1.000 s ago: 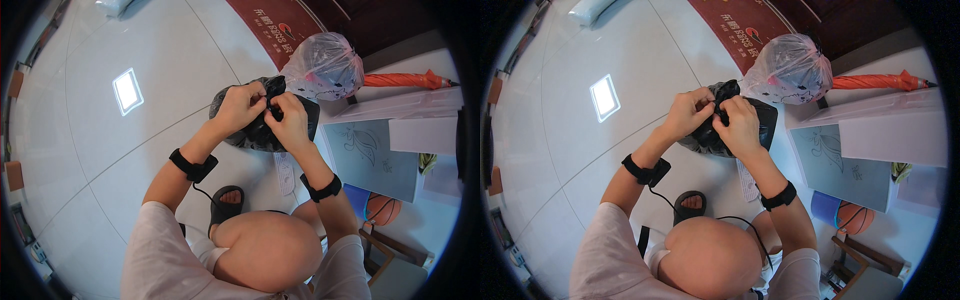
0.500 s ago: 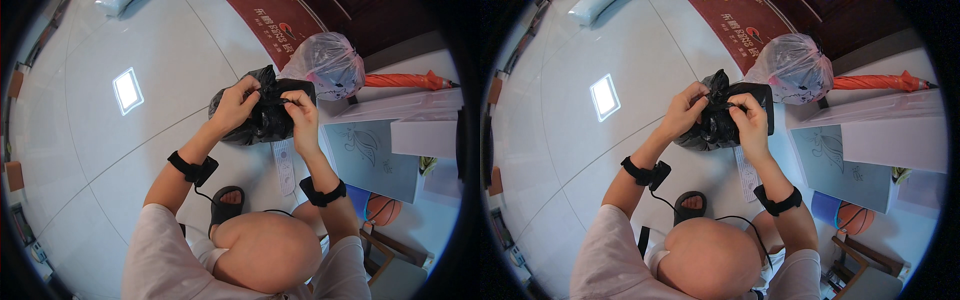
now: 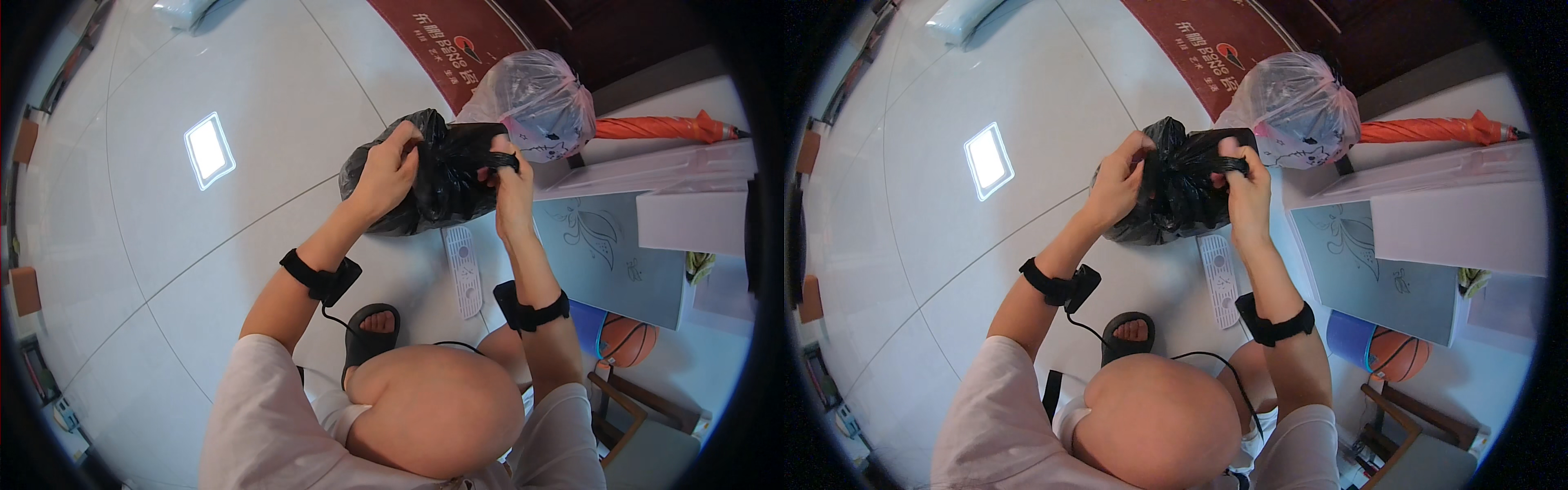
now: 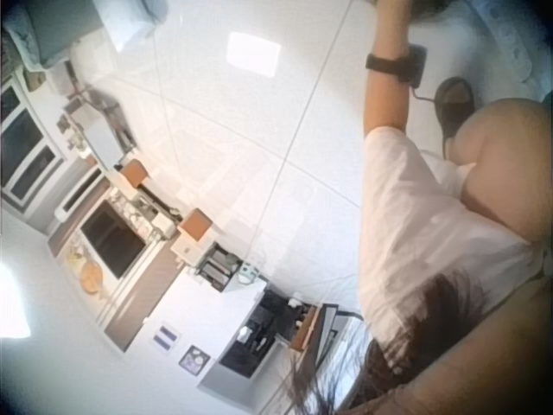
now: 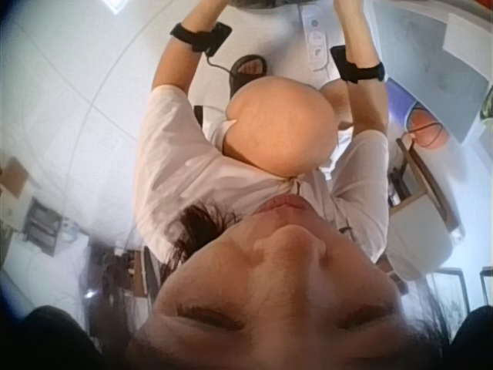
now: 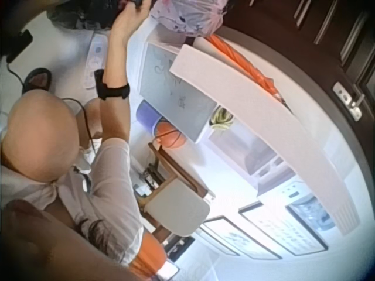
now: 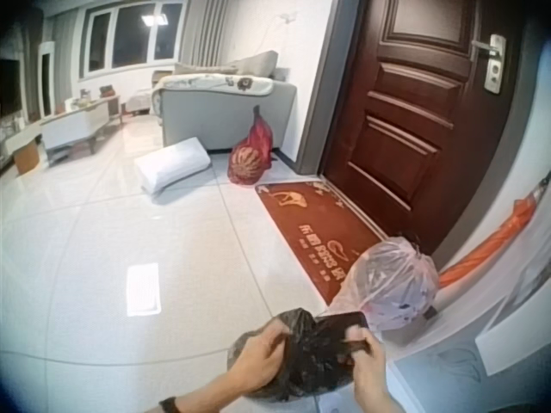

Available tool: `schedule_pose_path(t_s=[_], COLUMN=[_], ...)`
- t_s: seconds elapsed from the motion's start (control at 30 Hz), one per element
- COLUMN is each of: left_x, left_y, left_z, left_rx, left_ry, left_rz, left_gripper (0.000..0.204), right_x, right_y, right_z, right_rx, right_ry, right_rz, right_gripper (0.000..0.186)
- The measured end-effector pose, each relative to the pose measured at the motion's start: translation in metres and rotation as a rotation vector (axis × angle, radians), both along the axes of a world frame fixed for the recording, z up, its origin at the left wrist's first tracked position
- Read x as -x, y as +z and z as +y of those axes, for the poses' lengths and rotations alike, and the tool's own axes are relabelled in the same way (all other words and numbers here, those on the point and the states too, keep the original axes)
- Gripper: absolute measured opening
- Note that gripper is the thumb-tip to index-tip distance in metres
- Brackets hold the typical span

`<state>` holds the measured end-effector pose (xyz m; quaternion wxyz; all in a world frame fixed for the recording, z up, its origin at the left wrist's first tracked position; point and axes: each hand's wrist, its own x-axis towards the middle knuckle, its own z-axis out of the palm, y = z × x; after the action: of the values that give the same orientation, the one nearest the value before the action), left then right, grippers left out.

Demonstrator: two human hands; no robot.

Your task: The person wipes the exterior and interior of a water dispenser using a cloth, removes a drip tray to clean it, and ties a garbage bag.

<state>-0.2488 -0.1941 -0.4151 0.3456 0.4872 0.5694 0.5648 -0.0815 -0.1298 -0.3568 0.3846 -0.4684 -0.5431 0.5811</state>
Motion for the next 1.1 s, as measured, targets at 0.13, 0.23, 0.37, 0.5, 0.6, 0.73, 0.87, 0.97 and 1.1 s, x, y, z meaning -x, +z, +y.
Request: schedule_pose_path(t_s=[0.13, 0.23, 0.37, 0.5, 0.6, 0.73, 0.87, 0.97, 1.1], left_x=[0.002, 0.006, 0.010, 0.026, 0.025, 0.022, 0.027, 0.038, 0.026], left_y=[0.017, 0.022, 0.035, 0.023, 0.032, 0.044, 0.041, 0.042, 0.070], left_z=[-0.005, -0.011, -0.012, -0.016, -0.020, -0.023, -0.030, -0.043, -0.065], left_rx=[0.101, 0.035, -0.023, -0.026, 0.006, -0.135, -0.183, -0.374, -0.036], left_ry=[-0.098, -0.106, 0.084, 0.353, 0.417, 0.391, 0.452, 0.494, 0.492], left_rz=[-0.158, 0.034, 0.306, 0.467, 0.412, 0.411, 0.343, 0.032, -0.096], left_gripper=[0.019, 0.030, 0.036, 0.031, 0.017, 0.014, 0.014, 0.012, 0.022], right_x=[-0.003, 0.001, -0.002, -0.011, -0.020, -0.022, -0.034, -0.062, -0.124], right_y=[0.007, 0.009, -0.007, -0.015, -0.016, -0.020, -0.015, -0.044, -0.129], right_z=[0.007, 0.004, 0.029, 0.039, 0.037, 0.035, 0.032, 0.023, -0.019], right_rx=[-0.528, -0.706, -1.000, -0.855, -0.831, -0.779, -0.827, -0.741, -0.083], right_ry=[0.429, 0.580, 0.456, 0.158, 0.089, -0.020, -0.231, -0.381, 0.218], right_rz=[-0.236, -0.475, -0.690, -0.576, -0.581, -0.533, -0.416, -0.328, -1.130], right_gripper=[0.040, 0.053, 0.034, 0.025, 0.023, 0.019, 0.028, 0.037, 0.062])
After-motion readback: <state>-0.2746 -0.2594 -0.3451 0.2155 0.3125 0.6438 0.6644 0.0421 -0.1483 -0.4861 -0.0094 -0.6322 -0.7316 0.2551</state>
